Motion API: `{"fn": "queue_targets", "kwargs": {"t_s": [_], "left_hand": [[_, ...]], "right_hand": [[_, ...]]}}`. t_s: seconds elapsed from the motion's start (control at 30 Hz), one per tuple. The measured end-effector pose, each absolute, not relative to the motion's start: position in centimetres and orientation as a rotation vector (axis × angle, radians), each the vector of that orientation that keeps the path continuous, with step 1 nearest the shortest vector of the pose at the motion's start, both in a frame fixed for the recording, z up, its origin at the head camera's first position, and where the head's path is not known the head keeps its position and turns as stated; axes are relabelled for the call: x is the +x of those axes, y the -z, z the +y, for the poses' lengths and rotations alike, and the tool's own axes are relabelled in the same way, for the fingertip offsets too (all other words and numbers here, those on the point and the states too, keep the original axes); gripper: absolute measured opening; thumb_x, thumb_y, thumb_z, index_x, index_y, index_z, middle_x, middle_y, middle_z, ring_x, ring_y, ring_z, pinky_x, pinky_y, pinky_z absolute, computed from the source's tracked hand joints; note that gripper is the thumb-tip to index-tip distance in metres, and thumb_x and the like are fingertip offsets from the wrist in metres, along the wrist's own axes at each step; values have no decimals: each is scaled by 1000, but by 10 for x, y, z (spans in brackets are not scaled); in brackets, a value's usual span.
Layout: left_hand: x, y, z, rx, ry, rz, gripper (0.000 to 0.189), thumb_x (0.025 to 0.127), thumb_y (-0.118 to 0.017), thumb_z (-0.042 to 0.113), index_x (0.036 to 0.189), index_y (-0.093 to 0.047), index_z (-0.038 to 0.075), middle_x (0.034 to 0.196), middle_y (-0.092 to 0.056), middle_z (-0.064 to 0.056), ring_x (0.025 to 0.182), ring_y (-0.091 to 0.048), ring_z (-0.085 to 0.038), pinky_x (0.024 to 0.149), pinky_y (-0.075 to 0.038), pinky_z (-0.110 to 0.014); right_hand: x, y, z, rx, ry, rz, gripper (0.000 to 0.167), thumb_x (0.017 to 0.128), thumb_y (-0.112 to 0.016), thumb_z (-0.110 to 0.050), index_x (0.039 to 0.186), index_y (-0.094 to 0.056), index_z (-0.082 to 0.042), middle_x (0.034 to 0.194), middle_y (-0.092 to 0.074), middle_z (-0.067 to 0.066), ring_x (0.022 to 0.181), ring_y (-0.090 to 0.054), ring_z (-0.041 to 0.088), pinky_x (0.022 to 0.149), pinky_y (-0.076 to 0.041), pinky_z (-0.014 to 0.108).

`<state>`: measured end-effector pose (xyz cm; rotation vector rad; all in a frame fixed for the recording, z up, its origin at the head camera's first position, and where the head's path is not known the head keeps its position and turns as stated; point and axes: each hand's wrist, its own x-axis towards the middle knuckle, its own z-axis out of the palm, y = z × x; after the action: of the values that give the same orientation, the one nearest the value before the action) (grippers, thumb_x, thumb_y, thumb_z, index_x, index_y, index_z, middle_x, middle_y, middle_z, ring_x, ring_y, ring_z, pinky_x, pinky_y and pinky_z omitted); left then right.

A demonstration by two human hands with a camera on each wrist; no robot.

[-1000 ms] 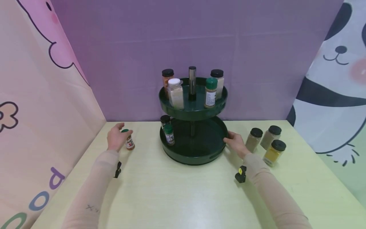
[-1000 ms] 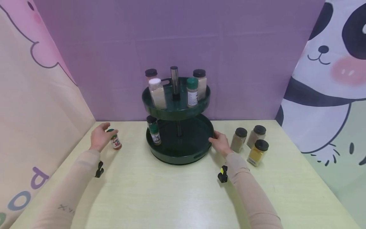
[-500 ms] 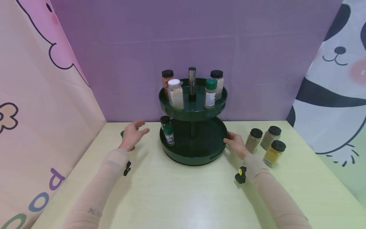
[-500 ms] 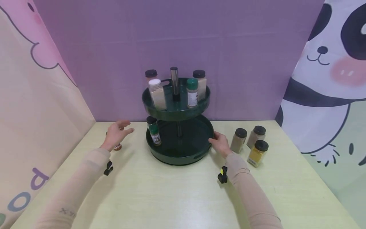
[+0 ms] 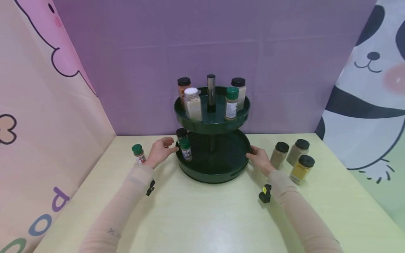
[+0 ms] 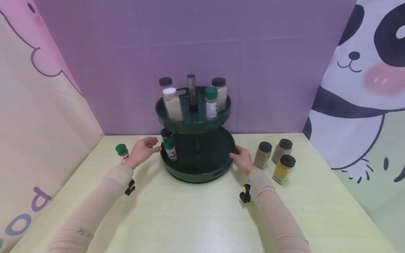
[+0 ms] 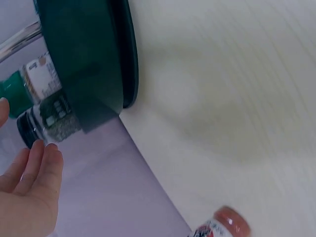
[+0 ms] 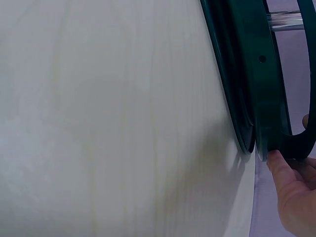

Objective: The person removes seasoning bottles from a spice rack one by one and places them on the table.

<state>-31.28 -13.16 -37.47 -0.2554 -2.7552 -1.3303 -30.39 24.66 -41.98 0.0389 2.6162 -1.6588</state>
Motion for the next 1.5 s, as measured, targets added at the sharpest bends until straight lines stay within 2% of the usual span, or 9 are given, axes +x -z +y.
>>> {"fn": "queue_targets", "kwargs": {"t_s": [0.5, 0.8, 1.5], "left_hand": [[-323, 392, -109, -260, 1349, -2716, 46, 77, -69, 14, 118, -56, -3, 117, -61, -20, 108, -57, -33, 92, -45, -41], [-322, 392, -99, -249, 1343, -2735, 44, 77, -69, 17, 115, -57, -2, 109, -64, -20, 99, -60, -30, 87, -47, -40], [-324, 396, -89, -236, 1374, -2703, 39, 79, -68, 14, 113, -58, -3, 110, -64, -21, 100, -60, -32, 89, -47, -42]], "right_hand": [[-304, 422, 246, 33, 1666, 2622, 53, 92, -45, -6, 139, -27, 9, 139, -36, 28, 130, -34, 37, 106, -31, 44], [-304, 421, 245, 37, 1674, 2615, 53, 92, -45, -6, 139, -27, 9, 140, -35, 28, 130, -34, 37, 107, -30, 44], [-301, 418, 244, 52, 1697, 2603, 53, 91, -45, -5, 139, -27, 9, 139, -35, 28, 130, -35, 36, 106, -31, 43]]}}
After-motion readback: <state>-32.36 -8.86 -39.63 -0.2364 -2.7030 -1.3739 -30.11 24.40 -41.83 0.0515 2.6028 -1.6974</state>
